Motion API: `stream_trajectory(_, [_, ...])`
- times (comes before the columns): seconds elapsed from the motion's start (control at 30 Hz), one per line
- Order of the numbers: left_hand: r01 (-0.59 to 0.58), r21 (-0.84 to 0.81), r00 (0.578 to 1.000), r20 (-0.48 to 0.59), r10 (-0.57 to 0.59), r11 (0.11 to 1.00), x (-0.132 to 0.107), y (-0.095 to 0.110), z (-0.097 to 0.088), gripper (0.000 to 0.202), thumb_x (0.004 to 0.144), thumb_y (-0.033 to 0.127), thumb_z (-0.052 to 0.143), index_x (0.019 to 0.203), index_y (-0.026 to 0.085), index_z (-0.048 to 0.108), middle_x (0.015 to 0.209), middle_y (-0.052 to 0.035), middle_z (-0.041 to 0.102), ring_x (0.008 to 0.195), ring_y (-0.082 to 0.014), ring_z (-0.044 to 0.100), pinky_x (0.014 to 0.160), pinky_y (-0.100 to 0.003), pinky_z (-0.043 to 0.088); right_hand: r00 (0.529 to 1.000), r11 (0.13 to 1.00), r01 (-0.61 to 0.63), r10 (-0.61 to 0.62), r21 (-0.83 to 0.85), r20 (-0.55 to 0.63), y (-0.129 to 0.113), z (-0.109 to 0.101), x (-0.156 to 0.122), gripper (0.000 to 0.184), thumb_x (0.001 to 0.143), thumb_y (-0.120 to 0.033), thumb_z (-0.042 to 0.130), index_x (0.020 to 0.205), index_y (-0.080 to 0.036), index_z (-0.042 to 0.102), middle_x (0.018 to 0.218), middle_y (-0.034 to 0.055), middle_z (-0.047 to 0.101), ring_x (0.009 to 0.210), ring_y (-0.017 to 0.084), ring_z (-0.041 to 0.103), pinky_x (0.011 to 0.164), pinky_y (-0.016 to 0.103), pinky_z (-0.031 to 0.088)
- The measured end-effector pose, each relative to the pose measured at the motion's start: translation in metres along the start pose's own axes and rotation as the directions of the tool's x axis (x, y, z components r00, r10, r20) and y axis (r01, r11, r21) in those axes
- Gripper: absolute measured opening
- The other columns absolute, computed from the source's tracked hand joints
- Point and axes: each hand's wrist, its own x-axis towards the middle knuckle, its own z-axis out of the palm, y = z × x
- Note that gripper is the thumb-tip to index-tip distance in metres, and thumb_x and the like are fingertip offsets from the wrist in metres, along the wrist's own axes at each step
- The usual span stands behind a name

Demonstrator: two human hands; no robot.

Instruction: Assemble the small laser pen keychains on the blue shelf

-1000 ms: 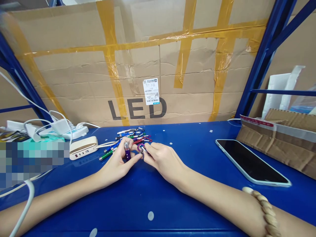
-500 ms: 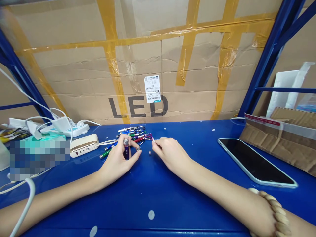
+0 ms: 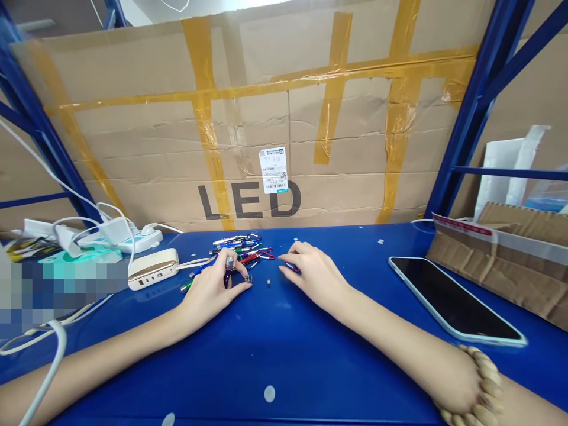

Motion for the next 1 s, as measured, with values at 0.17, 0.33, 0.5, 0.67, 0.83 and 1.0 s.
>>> stream_trajectory(0.17, [-0.020,0.013,1.000,0.018,0.020,1.000,0.001,-0.002,0.001,0.030,0.076,0.023,0.054,0.089,0.026,0.027,0.093,0.0052,0.064,0.053,-0.0133,0.052,0.051,-0.025,0.035,0.995,0.972,0.050,-0.069,0.230,0.076,-0.012,0.002,-0.002,0.023,0.085,-0.027,0.053,0.105,-0.022,0.065,0.094,0.0050,0.061,0.089,0.019,0.059,0.075,0.030,0.048])
stream_trajectory(0.33, [-0.027,-0.035,1.000,-0.006,0.027,0.999,-0.002,-0.001,0.001,0.019,0.081,0.033,0.047,0.090,0.024,0.033,0.091,0.0020,0.061,0.050,-0.0120,0.049,0.050,-0.026,0.035,0.985,0.952,0.046,-0.094,0.304,0.147,-0.013,0.004,-0.003,0.023,0.085,-0.022,0.052,0.103,-0.022,0.066,0.093,0.0045,0.063,0.088,0.017,0.059,0.075,0.028,0.047])
stream_trajectory(0.5, [-0.067,-0.183,0.998,-0.008,0.067,0.981,-0.004,0.003,-0.004,0.018,0.088,0.040,0.035,0.087,0.022,0.036,0.084,0.0012,0.053,0.068,-0.0146,0.051,0.065,-0.029,0.040,0.985,0.958,0.008,-0.057,0.287,0.162,-0.014,0.002,-0.001,0.016,0.084,-0.022,0.054,0.088,-0.022,0.070,0.088,0.0024,0.064,0.085,0.016,0.059,0.072,0.027,0.046])
stream_trajectory(0.67, [-0.077,-0.250,0.995,0.045,0.091,0.965,-0.006,0.005,-0.006,0.025,0.093,0.038,0.023,0.086,0.021,0.041,0.081,0.0004,0.050,0.075,-0.0152,0.048,0.072,-0.030,0.039,0.987,0.951,-0.032,-0.018,0.307,0.161,-0.017,0.002,-0.001,0.019,0.085,-0.028,0.052,0.094,-0.022,0.068,0.083,0.0020,0.062,0.075,0.014,0.058,0.065,0.025,0.046])
stream_trajectory(0.83, [-0.188,-0.183,0.980,0.024,0.196,0.965,-0.002,-0.002,-0.004,0.017,0.091,0.032,0.036,0.087,0.021,0.049,0.087,-0.0011,0.051,0.083,-0.0161,0.050,0.078,-0.030,0.041,0.993,0.942,-0.022,-0.019,0.334,0.118,-0.019,0.001,-0.002,0.021,0.086,-0.030,0.049,0.096,-0.023,0.067,0.081,0.0017,0.061,0.072,0.014,0.058,0.063,0.025,0.045])
stream_trajectory(1.0, [-0.262,0.090,0.964,0.073,0.256,0.961,0.001,-0.006,-0.008,0.023,0.089,0.030,0.042,0.105,0.026,0.058,0.100,-0.0047,0.054,0.090,-0.0215,0.053,0.080,-0.035,0.041,0.994,0.942,-0.052,0.017,0.332,0.106,-0.018,0.000,-0.002,0.021,0.087,-0.030,0.048,0.094,-0.022,0.067,0.083,0.0021,0.062,0.071,0.014,0.057,0.062,0.026,0.044])
